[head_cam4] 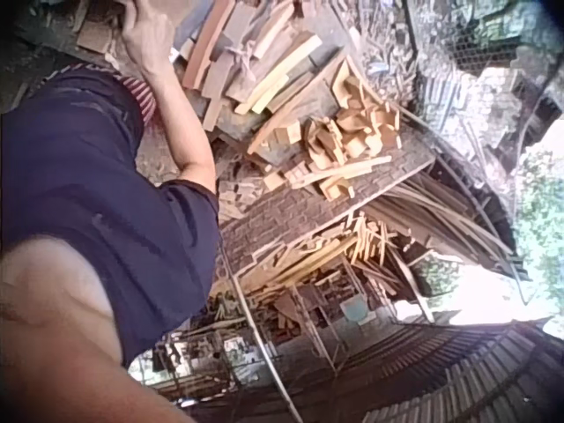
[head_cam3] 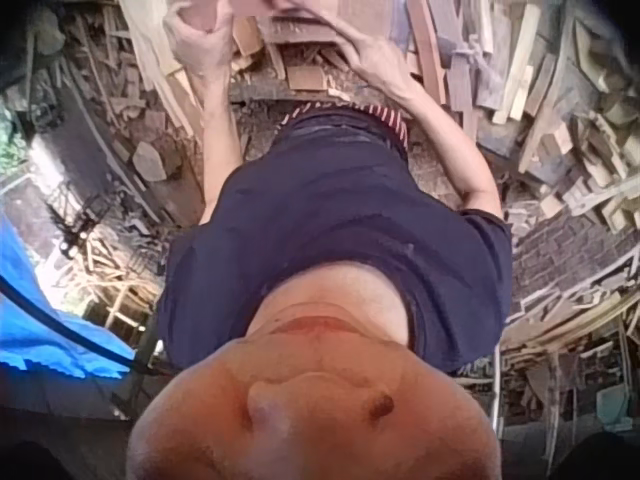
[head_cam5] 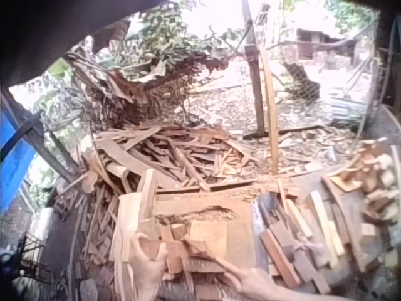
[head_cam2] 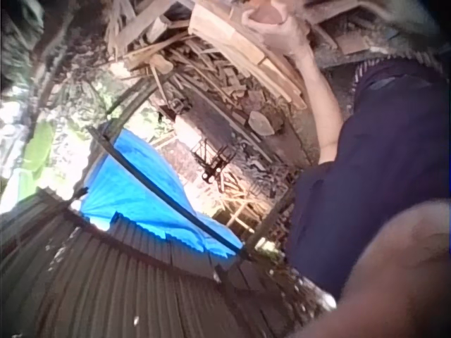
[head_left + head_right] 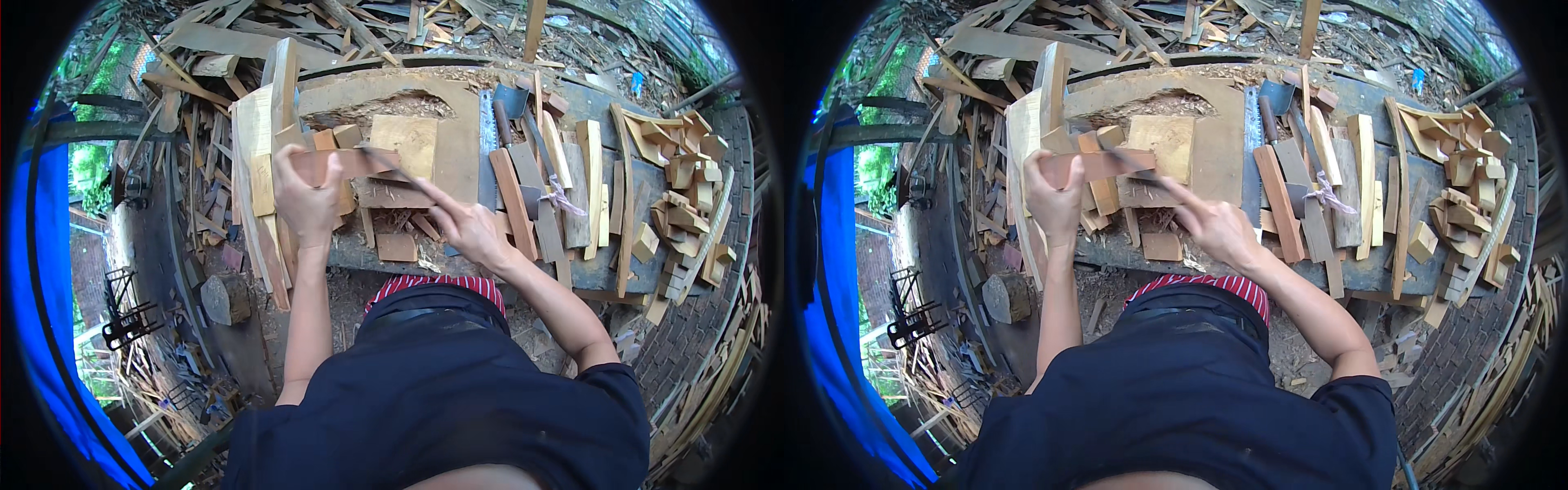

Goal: The person turns a flat wooden piece by hand, picks up a wooden block from the workbench and a curved blade tool from the ground, and carves the wooden block using the curved blade tool.

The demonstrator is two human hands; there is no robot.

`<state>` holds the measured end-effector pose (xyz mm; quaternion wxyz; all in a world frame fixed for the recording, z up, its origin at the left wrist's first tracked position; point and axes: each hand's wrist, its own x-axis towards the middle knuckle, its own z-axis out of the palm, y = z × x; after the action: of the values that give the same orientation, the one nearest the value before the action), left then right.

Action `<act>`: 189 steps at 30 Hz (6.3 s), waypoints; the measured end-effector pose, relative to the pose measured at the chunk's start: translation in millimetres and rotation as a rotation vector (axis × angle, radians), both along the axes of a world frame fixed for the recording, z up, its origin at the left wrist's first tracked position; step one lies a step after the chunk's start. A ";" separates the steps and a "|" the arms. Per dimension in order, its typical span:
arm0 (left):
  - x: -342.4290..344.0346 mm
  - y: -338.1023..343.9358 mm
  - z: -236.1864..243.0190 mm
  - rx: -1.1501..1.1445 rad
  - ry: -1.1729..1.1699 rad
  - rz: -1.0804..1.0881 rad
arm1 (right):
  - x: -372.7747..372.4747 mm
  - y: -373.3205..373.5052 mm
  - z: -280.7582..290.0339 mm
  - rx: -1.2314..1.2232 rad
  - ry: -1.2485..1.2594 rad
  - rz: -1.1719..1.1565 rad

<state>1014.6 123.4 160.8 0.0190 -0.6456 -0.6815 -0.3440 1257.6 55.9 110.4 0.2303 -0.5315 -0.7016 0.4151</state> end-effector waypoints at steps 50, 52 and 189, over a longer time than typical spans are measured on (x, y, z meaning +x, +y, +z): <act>0.3 -3.2 -1.4 -0.076 0.036 0.060 | 21.5 -22.8 -76.6 0.031 0.221 -0.225; -13.7 -4.0 -2.7 -0.044 -0.002 0.093 | 17.6 -7.9 -21.5 -0.084 0.275 -0.243; 43.8 11.2 14.7 -0.104 0.179 0.067 | 7.5 -17.2 -110.3 -0.029 0.265 -0.289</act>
<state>1058.4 134.6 175.5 0.0578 -0.6509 -0.7151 -0.2482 1265.1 38.7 0.2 0.3701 -0.5707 -0.5754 0.4542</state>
